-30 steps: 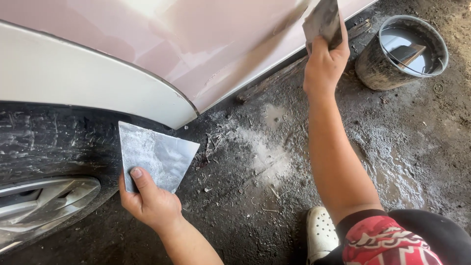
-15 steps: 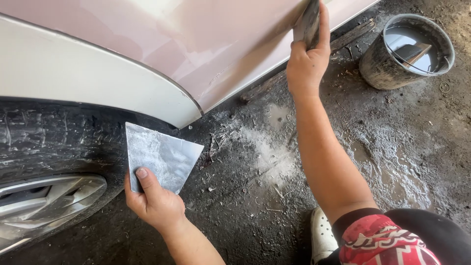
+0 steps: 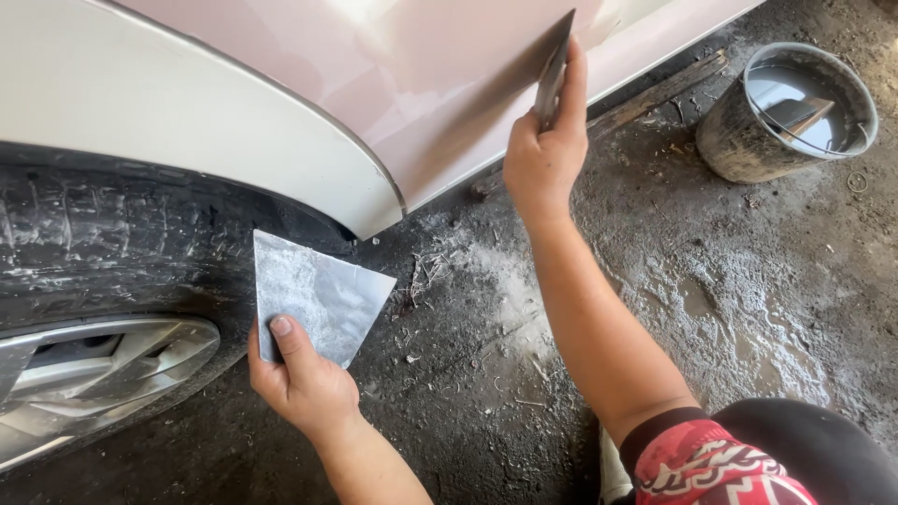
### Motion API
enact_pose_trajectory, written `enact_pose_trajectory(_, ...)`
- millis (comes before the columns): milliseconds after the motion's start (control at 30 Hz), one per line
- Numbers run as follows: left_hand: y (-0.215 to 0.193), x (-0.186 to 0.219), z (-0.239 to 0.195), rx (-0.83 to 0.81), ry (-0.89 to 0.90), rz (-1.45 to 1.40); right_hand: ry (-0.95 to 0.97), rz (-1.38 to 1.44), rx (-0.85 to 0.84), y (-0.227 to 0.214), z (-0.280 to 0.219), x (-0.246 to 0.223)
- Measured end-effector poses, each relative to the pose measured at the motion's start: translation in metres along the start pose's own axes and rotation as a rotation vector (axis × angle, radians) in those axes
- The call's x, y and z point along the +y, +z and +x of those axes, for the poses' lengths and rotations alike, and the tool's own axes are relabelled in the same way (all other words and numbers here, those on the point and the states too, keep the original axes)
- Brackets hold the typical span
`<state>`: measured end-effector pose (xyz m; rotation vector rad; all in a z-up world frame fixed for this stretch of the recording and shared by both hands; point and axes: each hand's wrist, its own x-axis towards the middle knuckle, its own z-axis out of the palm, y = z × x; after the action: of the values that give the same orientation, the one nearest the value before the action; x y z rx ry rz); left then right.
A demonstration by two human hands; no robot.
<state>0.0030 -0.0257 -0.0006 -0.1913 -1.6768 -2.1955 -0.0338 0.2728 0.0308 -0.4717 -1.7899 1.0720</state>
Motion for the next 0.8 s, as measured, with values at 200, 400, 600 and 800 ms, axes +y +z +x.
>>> enact_pose_trajectory(200, 0.002, 0.001, 0.002, 0.004, -0.003, -0.025, -0.148, 0.121, -0.047, 0.019, -0.029, -0.007)
enact_pose_trajectory(400, -0.006, -0.006, 0.002, 0.01, -0.013, -0.024, -0.269, -0.071, -0.014, 0.031, -0.048, -0.032)
enact_pose_trajectory(600, -0.004, -0.002, 0.004, 0.02, -0.015, -0.032, -0.292, -0.141, -0.083, 0.037, -0.073, -0.054)
enact_pose_trajectory(800, 0.005, -0.005, 0.005, 0.016, -0.034, -0.041, -0.334, -0.039, -0.14, 0.003, -0.065, -0.03)
